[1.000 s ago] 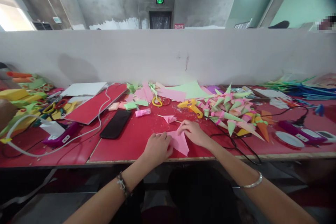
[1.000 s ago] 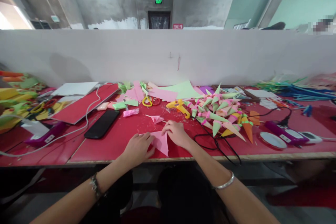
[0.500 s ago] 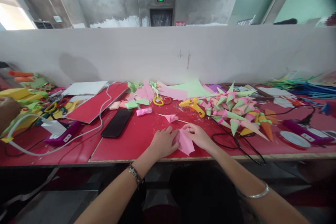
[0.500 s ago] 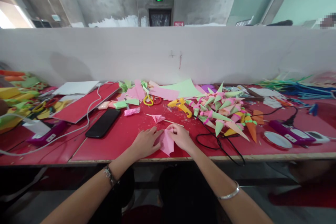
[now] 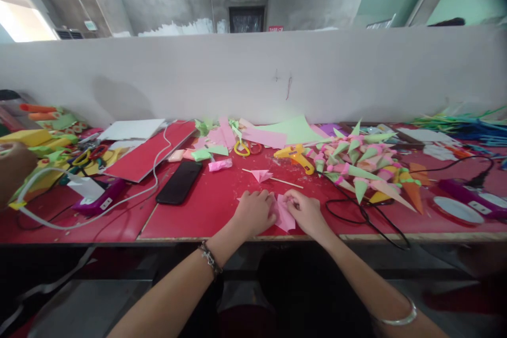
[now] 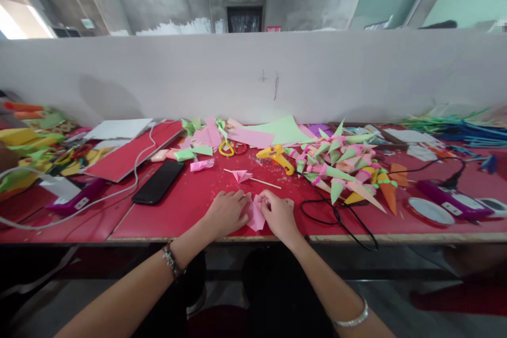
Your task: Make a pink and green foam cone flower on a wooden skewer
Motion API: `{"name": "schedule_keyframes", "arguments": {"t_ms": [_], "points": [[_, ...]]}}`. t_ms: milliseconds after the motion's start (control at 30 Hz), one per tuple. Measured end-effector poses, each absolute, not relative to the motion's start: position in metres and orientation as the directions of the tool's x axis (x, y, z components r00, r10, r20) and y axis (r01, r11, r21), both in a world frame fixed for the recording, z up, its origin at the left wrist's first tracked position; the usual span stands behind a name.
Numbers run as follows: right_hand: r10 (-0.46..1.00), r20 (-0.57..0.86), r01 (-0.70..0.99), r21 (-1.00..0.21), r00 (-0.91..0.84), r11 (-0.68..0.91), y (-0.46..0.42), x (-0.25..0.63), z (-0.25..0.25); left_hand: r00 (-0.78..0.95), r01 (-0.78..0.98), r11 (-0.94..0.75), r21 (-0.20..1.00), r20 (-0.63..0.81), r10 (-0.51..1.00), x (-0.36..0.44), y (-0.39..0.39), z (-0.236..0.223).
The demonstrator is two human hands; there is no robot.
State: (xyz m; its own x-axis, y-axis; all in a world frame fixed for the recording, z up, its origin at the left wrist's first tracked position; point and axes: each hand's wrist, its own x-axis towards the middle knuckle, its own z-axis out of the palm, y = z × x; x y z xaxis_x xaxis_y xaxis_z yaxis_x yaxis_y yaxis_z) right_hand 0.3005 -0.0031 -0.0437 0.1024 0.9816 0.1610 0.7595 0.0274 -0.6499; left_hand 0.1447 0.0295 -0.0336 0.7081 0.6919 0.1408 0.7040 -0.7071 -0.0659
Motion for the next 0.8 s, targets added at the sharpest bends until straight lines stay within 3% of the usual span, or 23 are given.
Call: {"name": "schedule_keyframes", "arguments": {"t_ms": [333, 800], "points": [[0.997, 0.017, 0.617, -0.786, 0.076, -0.033, -0.017, 0.301, -0.037, 0.704, 0.708, -0.703, -0.067, 0.154, 0.694, 0.145, 0.028, -0.035], [0.986, 0.159, 0.845, -0.533, 0.055, 0.038, -0.038, 0.311, -0.04, 0.701, 0.711, -0.7, -0.068, 0.148, 0.698, 0.146, 0.027, -0.034]]}}
